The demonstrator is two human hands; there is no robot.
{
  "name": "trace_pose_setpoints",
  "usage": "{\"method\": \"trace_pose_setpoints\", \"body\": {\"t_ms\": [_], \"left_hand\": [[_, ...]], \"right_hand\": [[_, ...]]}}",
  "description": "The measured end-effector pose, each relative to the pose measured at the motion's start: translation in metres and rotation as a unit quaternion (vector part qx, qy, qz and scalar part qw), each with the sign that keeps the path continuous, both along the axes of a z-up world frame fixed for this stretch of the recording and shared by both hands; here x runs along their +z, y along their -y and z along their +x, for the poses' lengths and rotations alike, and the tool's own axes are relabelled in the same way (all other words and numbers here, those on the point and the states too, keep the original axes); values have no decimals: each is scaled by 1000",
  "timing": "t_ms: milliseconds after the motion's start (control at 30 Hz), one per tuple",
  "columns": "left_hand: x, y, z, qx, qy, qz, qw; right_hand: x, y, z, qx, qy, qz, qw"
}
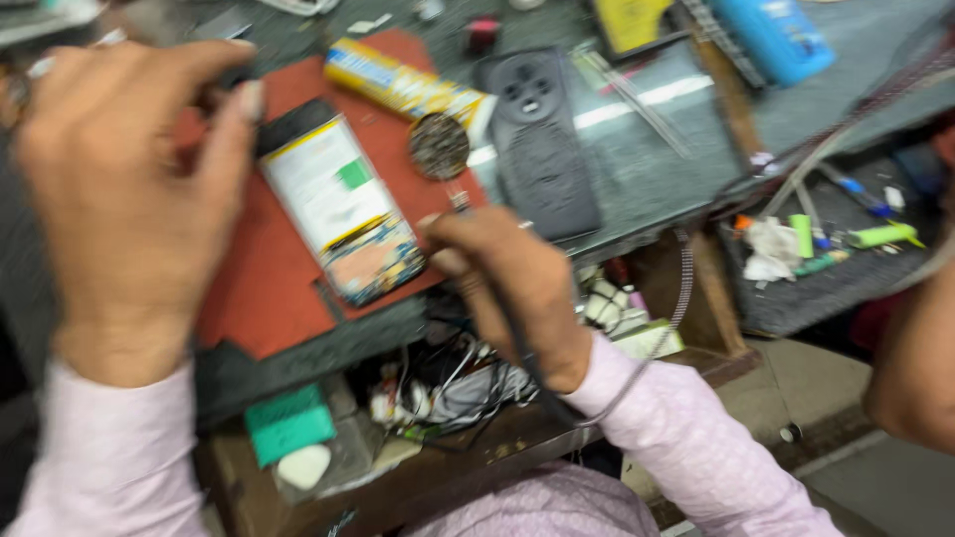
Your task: The person uses a soldering iron and flux to work on the motherboard of a disassembled smartphone. They repeatedly apply flux and solder to specific points on the circuit board while handling the phone's back cover and battery.
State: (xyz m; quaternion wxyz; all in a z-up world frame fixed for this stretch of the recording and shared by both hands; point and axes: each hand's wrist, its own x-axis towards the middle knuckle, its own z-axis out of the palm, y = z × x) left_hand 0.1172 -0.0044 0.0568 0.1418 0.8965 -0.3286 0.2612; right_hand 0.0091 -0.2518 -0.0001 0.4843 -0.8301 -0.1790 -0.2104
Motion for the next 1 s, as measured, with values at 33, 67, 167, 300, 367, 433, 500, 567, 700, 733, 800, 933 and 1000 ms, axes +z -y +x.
{"method": "trace_pose_setpoints", "body": {"t_ms": [33,67,167,300,367,433,500,567,700,733,800,933,1000], "left_hand": [[-1,1,-9,5,-22,-30,999],[-3,3,-17,7,-40,-60,997],[-9,9,-35,10,-80,-148,986],[-21,6,-59,29,-115,-223,968],[-29,3,-62,23,-107,-236,965],[-37,-1,-63,16,-104,-252,962],[-44,-4,-62,13,-122,-278,953],[-50,-5,-62,14,-150,-303,941],[-57,-7,-62,5,-154,-302,941],[-58,-7,-63,5,-154,-299,942],[-59,-8,-64,4,-153,-297,943],[-60,-8,-64,-2,-158,-310,938],[-59,-11,-64,-7,-166,-325,931]], "right_hand": [[0,-1,-1,9,-9,17,1000],[2,0,-2,14,-17,32,999],[5,-1,-3,18,-29,48,998],[10,1,-9,-3,-13,1,1000],[12,2,-10,-1,-11,-11,1000],[13,3,-11,-2,-11,-20,1000],[13,3,-11,-5,-15,-11,1000],[10,2,-12,-8,-41,36,998],[4,6,-12,2,-70,124,990],[2,8,-13,6,-75,136,988],[0,9,-13,10,-75,135,988],[-1,7,-15,19,-77,121,989],[1,4,-16,0,-90,124,988]]}}
